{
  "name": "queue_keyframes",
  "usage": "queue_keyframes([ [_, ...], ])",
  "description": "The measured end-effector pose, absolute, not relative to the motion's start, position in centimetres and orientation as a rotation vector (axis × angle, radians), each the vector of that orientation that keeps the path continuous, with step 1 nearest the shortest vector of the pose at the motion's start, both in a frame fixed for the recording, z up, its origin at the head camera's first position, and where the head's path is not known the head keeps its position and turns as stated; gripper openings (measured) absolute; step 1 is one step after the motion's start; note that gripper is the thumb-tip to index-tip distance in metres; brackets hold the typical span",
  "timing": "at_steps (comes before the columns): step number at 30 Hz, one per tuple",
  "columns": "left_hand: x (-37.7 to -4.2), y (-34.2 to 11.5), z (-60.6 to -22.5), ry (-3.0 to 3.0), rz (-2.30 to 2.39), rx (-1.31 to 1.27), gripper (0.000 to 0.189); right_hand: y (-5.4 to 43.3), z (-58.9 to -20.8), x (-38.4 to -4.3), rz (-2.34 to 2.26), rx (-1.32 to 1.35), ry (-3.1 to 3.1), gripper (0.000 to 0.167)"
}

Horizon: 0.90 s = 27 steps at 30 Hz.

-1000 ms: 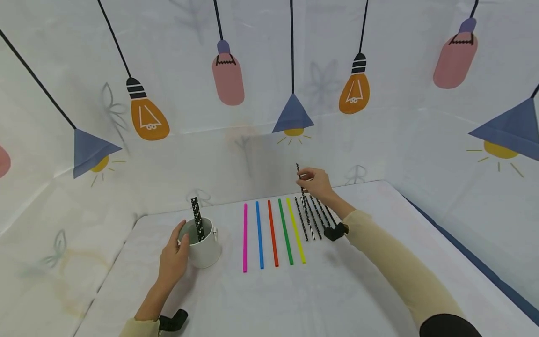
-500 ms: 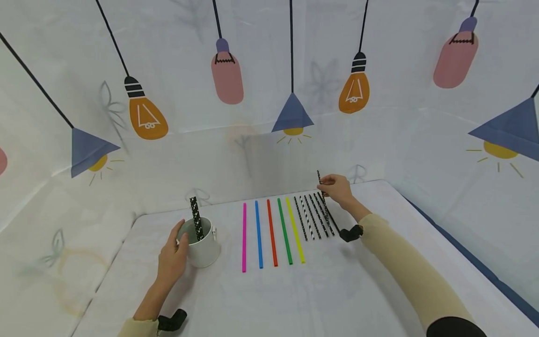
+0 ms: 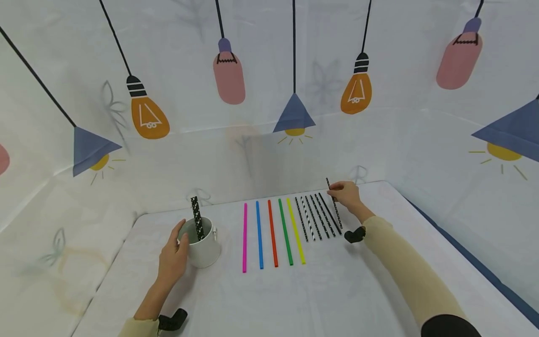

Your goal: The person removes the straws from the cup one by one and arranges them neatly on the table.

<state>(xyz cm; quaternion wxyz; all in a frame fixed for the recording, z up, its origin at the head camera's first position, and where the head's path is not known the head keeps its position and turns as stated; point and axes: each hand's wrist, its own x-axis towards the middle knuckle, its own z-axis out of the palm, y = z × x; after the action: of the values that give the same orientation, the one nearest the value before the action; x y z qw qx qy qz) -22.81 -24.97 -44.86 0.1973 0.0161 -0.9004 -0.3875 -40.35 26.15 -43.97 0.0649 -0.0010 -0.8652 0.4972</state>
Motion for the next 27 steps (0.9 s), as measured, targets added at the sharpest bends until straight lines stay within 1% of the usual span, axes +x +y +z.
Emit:
queue_keyframes([
  [27, -23.0, -25.0, -45.1, -2.523, -1.099, 0.047, 0.049, 26.2, -46.7, -40.9, 1.371, -0.064, -2.741, 0.028],
])
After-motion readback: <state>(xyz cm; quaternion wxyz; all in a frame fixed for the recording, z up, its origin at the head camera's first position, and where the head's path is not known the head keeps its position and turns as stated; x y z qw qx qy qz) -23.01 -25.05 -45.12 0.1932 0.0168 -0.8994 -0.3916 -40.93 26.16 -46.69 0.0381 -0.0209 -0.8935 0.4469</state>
